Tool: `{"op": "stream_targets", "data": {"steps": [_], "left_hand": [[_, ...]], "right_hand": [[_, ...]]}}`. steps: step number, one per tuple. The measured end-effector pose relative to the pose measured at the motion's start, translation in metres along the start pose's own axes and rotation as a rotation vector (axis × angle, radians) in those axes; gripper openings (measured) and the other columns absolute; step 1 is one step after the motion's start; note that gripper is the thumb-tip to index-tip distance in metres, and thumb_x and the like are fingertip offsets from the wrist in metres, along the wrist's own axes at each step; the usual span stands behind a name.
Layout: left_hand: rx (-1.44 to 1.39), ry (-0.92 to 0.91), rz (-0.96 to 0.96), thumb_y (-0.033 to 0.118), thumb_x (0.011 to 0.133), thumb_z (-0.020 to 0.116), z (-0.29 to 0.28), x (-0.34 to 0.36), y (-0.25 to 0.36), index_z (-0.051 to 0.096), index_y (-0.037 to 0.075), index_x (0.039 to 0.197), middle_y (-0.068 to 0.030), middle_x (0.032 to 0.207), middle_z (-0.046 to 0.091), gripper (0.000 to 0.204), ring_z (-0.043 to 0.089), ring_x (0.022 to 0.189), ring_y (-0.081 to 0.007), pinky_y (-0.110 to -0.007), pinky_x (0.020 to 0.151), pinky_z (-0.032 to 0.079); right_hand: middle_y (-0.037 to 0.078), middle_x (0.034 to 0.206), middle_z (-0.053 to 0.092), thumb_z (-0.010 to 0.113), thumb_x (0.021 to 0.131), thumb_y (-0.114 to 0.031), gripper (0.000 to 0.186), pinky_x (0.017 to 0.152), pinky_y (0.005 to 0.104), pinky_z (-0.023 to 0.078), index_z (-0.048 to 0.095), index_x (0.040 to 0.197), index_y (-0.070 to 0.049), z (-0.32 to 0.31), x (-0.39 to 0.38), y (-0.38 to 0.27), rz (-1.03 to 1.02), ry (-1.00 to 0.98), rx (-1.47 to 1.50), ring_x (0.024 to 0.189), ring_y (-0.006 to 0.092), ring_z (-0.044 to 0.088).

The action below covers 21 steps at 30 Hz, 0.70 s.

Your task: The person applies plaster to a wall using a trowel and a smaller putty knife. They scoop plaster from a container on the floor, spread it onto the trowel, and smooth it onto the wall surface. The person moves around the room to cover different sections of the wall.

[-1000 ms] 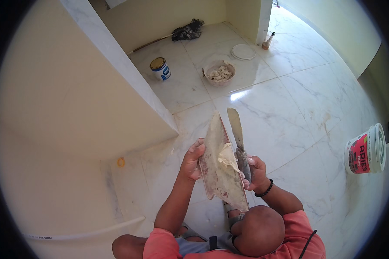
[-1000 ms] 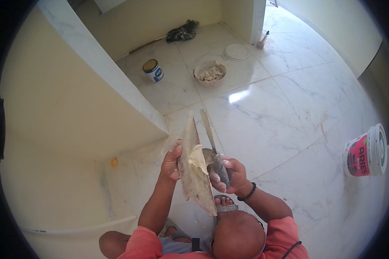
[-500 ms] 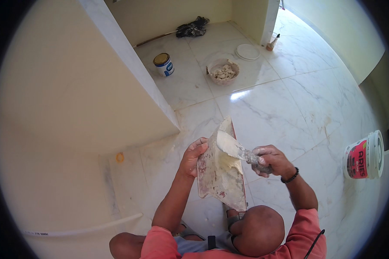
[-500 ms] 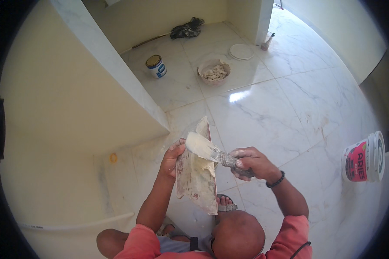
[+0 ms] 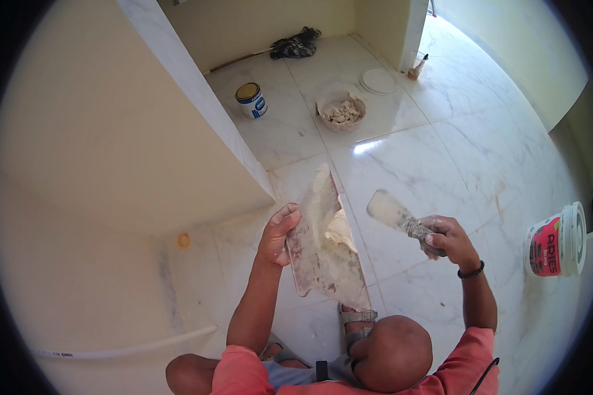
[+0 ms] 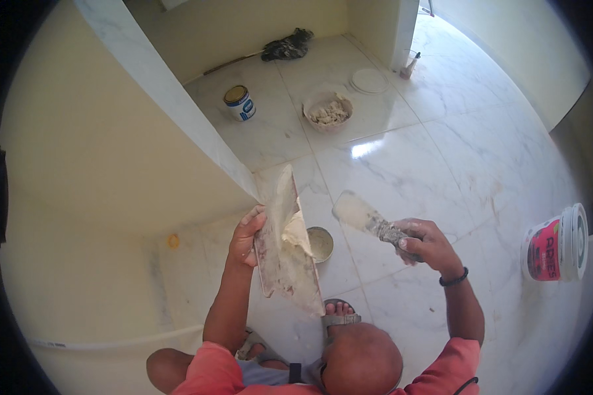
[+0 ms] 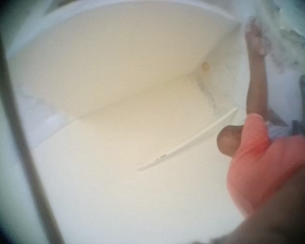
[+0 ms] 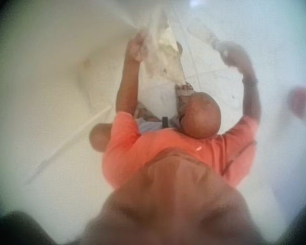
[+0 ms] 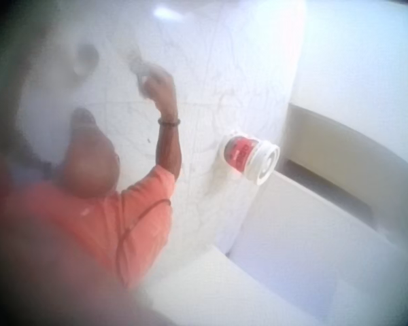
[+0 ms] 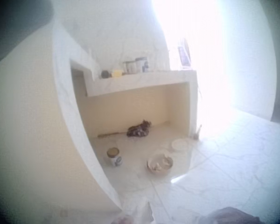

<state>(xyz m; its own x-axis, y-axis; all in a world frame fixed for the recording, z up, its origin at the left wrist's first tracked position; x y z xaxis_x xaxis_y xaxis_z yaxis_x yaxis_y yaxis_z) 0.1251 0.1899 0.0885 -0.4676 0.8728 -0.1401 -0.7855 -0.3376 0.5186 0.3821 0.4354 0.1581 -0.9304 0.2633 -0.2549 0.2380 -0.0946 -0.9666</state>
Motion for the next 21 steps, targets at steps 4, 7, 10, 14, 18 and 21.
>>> {"op": "stream_targets", "data": {"steps": [4,7,10,14,18,21], "left_hand": [[0.016,0.011,-0.073,0.011,0.089,0.058,0.000,0.007,-0.012,0.053,0.002,0.104,-0.0102,0.100,0.063,0.018,0.065,0.087,-0.0184,-0.034,0.079,0.055],[0.011,0.076,-0.127,0.010,0.090,0.057,0.014,0.008,-0.022,0.054,0.003,0.100,-0.0072,0.094,0.064,0.012,0.064,0.082,-0.0153,-0.032,0.075,0.056],[-0.007,0.085,-0.135,0.010,0.090,0.057,0.014,0.007,-0.025,0.054,0.003,0.099,-0.0070,0.093,0.064,0.012,0.064,0.082,-0.0153,-0.032,0.074,0.056],[0.030,0.149,-0.093,0.011,0.090,0.056,0.004,0.003,-0.011,0.055,0.004,0.099,-0.0065,0.092,0.063,0.012,0.064,0.080,-0.0159,-0.033,0.074,0.056],[0.015,0.176,-0.014,0.014,0.090,0.057,-0.019,-0.005,0.009,0.054,0.001,0.108,-0.0090,0.102,0.064,0.022,0.064,0.092,-0.0213,-0.038,0.079,0.055],[0.072,0.278,0.059,0.013,0.091,0.055,-0.023,-0.005,0.014,0.053,0.002,0.112,-0.0088,0.107,0.062,0.024,0.062,0.096,-0.0220,-0.039,0.085,0.052]], "right_hand": [[0.008,0.088,0.058,0.068,0.076,-0.004,0.035,0.063,0.0284,0.047,0.056,0.108,-0.002,0.024,0.021,0.012,-0.427,0.222,-0.046,0.074,0.0157,0.057],[0.011,0.095,0.058,0.070,0.072,0.001,0.037,0.071,0.0335,0.048,0.055,0.106,-0.004,0.046,0.045,0.008,-0.694,0.238,-0.256,0.085,0.0219,0.057],[0.013,0.094,0.058,0.071,0.071,0.000,0.038,0.072,0.0357,0.047,0.055,0.106,-0.005,0.058,0.055,0.006,-0.831,0.178,-0.455,0.086,0.0265,0.057],[0.012,0.092,0.060,0.071,0.070,0.001,0.039,0.069,0.0354,0.047,0.057,0.105,-0.005,0.050,0.049,0.041,-0.803,0.150,-0.470,0.082,0.0273,0.058],[0.012,0.092,0.061,0.068,0.072,0.001,0.036,0.071,0.0343,0.048,0.060,0.106,-0.005,0.027,0.031,0.063,-0.548,0.099,-0.658,0.082,0.0265,0.060],[0.013,0.092,0.062,0.064,0.074,-0.001,0.033,0.071,0.0345,0.049,0.061,0.107,-0.004,0.034,0.024,0.090,-0.377,0.191,-0.677,0.081,0.0274,0.061]]}}
Point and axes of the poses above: each hand's wrist, its own x-axis towards the middle knuckle, its own z-axis out of the palm, y = z × x, the point moved 2 cm from there along x, towards the middle knuckle
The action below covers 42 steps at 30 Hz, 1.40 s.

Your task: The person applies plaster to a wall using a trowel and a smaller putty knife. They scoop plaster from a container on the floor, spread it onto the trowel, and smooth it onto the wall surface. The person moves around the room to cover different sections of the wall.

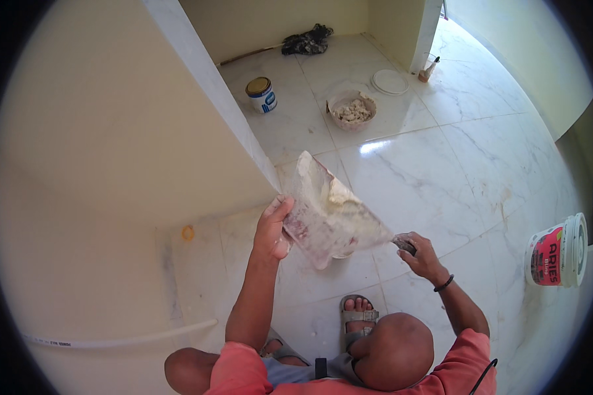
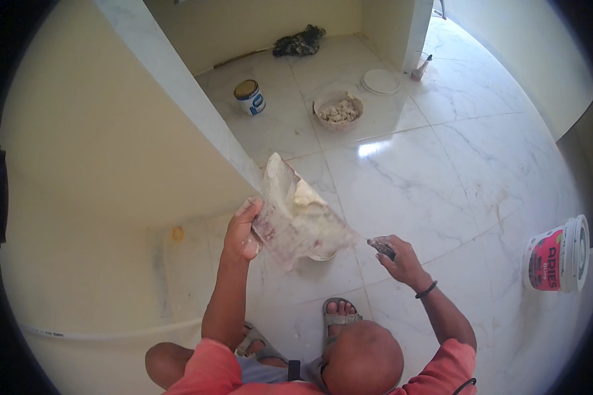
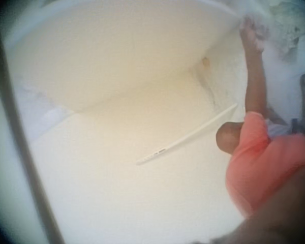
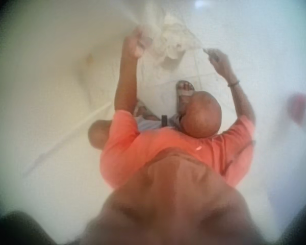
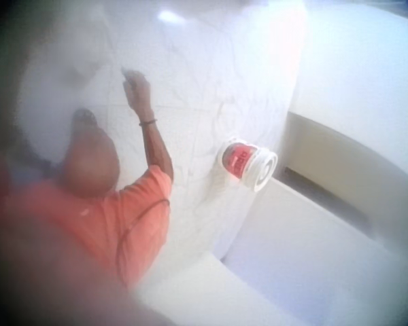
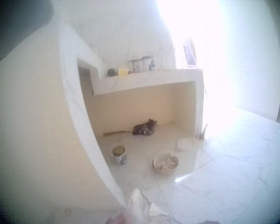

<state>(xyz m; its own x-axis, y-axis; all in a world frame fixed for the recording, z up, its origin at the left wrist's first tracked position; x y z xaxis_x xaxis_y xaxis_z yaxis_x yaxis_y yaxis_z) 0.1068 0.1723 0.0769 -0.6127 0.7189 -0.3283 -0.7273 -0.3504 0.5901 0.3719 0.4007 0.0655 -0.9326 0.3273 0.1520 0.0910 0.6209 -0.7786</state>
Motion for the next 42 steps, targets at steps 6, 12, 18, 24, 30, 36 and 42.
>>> {"op": "stream_targets", "data": {"steps": [6,12,18,24,30,36,42], "left_hand": [[-0.190,0.006,-0.083,0.011,0.093,0.048,0.030,0.000,-0.019,0.041,0.002,0.128,-0.0138,0.128,0.049,0.037,0.048,0.120,-0.0279,-0.044,0.102,0.039],[-0.249,-0.101,-0.047,0.010,0.093,0.046,0.030,-0.002,-0.030,0.038,0.002,0.130,-0.0146,0.132,0.046,0.039,0.045,0.123,-0.0295,-0.044,0.106,0.035],[-0.301,-0.112,-0.043,0.013,0.094,0.046,0.032,-0.009,-0.028,0.035,0.001,0.134,-0.0149,0.136,0.044,0.043,0.041,0.126,-0.0294,-0.045,0.108,0.031],[-0.344,-0.175,-0.009,0.014,0.094,0.047,0.040,-0.007,-0.034,0.036,0.003,0.135,-0.0143,0.136,0.044,0.044,0.041,0.126,-0.0289,-0.045,0.108,0.031],[-0.416,-0.166,0.053,0.012,0.092,0.051,0.034,-0.012,-0.068,0.034,0.010,0.135,-0.0102,0.130,0.048,0.046,0.046,0.122,-0.0280,-0.044,0.103,0.037],[0.393,-0.174,0.613,0.027,0.091,0.057,0.073,-0.049,-0.048,0.030,0.001,0.135,-0.0177,0.137,0.034,0.058,0.032,0.131,-0.0287,-0.042,0.108,0.026],[0.819,-0.088,1.010,0.036,0.088,0.060,0.098,-0.120,-0.085,0.029,-0.001,0.137,-0.0227,0.143,0.024,0.068,0.021,0.134,-0.0378,-0.046,0.110,0.017]], "right_hand": [[0.015,0.087,0.055,0.060,0.073,-0.004,0.035,0.075,0.0401,0.048,0.060,0.107,-0.004,0.053,0.008,0.000,0.017,-0.050,-0.115,0.083,0.0325,0.055],[0.015,0.097,0.050,0.064,0.073,-0.007,0.033,0.076,0.0422,0.047,0.059,0.105,-0.006,0.112,0.014,0.023,-0.070,-0.103,-0.278,0.092,0.0327,0.051],[0.017,0.106,0.050,0.067,0.073,-0.010,0.040,0.081,0.0420,0.046,0.058,0.111,-0.007,0.117,0.017,0.024,-0.088,-0.133,-0.300,0.097,0.0340,0.051],[0.018,0.128,0.046,0.068,0.080,-0.028,0.060,0.085,0.0396,0.046,0.046,0.129,-0.002,0.093,0.035,-0.024,-0.087,0.100,0.161,0.106,0.0299,0.052],[0.012,0.127,0.049,0.056,0.090,-0.033,0.056,0.094,0.0376,0.042,0.039,0.131,0.002,0.103,0.064,-0.057,0.023,0.237,0.719,0.112,0.0213,0.051],[0.013,0.125,0.051,0.046,0.095,-0.023,0.045,0.097,0.0392,0.040,0.037,0.131,0.002,0.075,0.098,-0.138,0.048,0.375,1.433,0.113,0.0236,0.051],[0.014,0.122,0.050,0.052,0.091,-0.020,0.050,0.090,0.0370,0.045,0.034,0.132,0.004,0.049,0.056,-0.174,-0.004,0.274,1.442,0.107,0.0239,0.053]]}}
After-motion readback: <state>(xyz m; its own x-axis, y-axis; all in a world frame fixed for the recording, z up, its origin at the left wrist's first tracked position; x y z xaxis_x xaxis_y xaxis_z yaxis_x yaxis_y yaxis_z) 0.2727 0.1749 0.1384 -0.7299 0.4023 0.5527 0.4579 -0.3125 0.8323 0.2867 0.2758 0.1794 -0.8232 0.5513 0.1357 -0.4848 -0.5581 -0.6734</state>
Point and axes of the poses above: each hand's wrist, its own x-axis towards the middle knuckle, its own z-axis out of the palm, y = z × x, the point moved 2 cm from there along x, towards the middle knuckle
